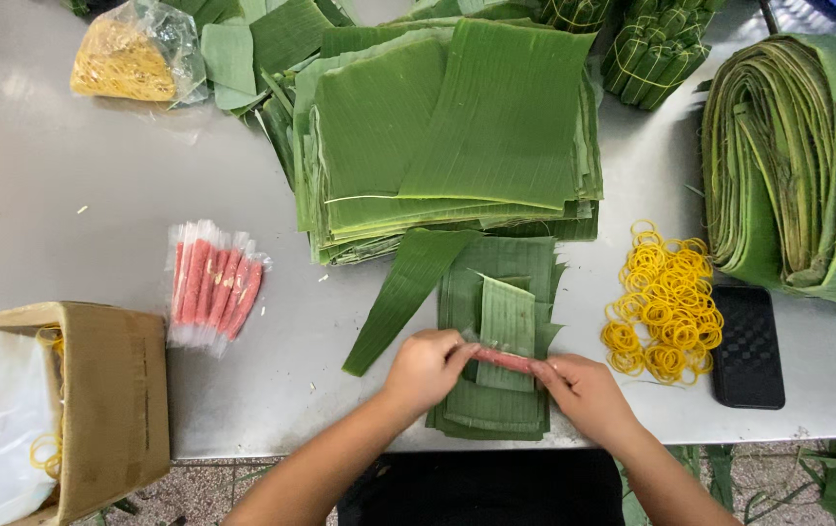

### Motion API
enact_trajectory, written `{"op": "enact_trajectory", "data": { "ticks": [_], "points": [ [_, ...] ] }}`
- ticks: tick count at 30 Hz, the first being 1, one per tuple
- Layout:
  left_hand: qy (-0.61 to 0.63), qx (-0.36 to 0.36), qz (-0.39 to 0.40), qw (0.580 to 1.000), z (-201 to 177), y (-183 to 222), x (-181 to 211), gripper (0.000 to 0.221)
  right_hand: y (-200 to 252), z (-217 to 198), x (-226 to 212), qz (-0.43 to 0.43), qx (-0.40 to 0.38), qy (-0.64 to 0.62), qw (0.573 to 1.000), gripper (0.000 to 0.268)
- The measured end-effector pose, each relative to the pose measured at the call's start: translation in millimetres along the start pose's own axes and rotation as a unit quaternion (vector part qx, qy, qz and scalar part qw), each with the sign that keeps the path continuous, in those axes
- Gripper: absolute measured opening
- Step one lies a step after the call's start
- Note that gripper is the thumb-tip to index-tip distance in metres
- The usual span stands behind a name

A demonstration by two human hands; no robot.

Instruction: The person wraps small pink food items in sections of banana leaf by hand and rolls them into tight cylinders. They place the wrapped items into a small bundle on a table alongside stacks of leaves and rubber bands.

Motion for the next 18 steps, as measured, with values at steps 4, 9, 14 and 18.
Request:
{"op": "enact_trajectory", "data": {
  "ticks": [4,9,14,18],
  "points": [
    [-0.154,0.058,0.152,0.975,-6.1,-4.6,47.4,0.022,-5.9,-18.9,-44.6,-0.083,0.117,0.175,0.974,0.023],
    [-0.17,0.029,0.304,0.937,-11.9,2.1,85.1,0.02,3.5,-26.9,-103.1,-0.219,0.141,0.131,0.957,0.016],
    [-0.114,-0.064,0.348,0.928,-4.4,7.5,83.4,0.038,5.4,-23.5,-113.8,-0.31,0.081,0.135,0.937,0.037],
    [-0.054,-0.113,0.158,0.98,18.5,-32.8,45.3,0.021,-25.2,-24.7,-90.6,-0.221,0.098,0.108,0.964,0.025]
  ]
}}
Point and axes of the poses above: each hand's wrist, its own y-axis away from the middle knuckle, its own z-axis out of the palm, x = y × z, the point moved 9 cm from there along -y, towards the middle knuckle, and after that the axes turned 10 degrees about x, right-handed, at the moved point
